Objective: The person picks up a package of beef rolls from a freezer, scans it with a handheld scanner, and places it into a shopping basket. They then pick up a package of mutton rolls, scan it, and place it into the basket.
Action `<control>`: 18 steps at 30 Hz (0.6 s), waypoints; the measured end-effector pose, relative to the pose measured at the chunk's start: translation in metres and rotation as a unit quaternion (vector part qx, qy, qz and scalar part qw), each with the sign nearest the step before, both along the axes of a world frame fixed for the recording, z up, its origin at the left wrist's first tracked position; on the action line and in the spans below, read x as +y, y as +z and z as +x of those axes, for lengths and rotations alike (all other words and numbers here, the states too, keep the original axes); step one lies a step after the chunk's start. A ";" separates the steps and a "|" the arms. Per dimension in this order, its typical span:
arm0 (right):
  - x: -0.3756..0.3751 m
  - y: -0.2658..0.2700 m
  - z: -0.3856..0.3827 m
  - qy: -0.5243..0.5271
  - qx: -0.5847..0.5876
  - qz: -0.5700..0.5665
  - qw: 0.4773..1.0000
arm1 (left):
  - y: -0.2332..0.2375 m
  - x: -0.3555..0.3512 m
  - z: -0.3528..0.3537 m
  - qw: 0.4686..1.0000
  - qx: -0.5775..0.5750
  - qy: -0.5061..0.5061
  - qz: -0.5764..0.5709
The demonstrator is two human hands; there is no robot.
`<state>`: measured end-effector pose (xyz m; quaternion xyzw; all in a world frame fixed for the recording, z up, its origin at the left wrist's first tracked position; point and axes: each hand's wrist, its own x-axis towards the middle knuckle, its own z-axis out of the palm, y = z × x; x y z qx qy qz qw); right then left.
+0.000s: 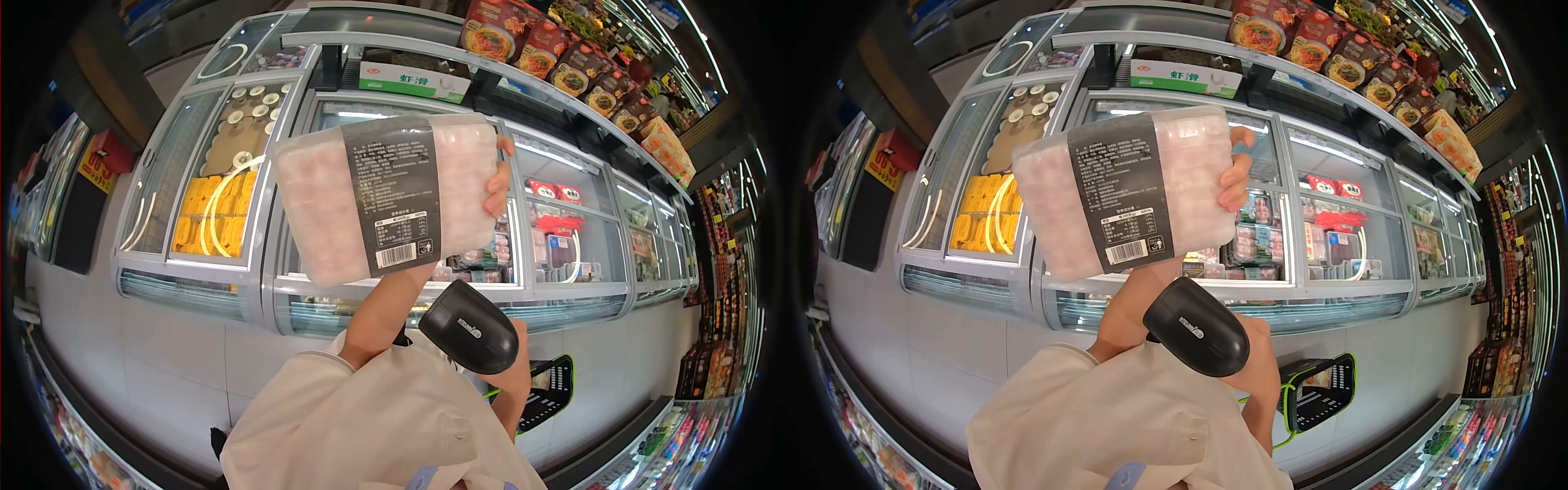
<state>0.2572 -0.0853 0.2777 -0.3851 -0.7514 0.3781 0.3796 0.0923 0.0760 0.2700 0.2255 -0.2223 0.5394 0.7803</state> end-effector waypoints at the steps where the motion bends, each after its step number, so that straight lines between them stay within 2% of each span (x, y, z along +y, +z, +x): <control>1: 0.000 -0.001 0.000 0.003 0.005 -0.016 1.000 | 0.000 0.000 -0.001 1.000 0.018 0.008 0.005; 4: 0.000 0.000 -0.003 0.004 0.016 -0.005 1.000 | 0.001 0.000 -0.002 0.999 0.033 0.017 0.010; 8: 0.002 0.001 0.000 0.029 -0.026 0.039 0.998 | -0.004 0.010 -0.003 0.998 0.032 0.009 0.046; 11: 0.002 0.001 0.000 0.032 -0.031 0.039 0.998 | -0.004 0.007 -0.002 0.999 -0.021 0.007 0.045; 18: 0.002 -0.002 -0.002 0.034 -0.022 0.014 0.999 | -0.004 0.006 -0.003 0.999 -0.010 0.020 0.042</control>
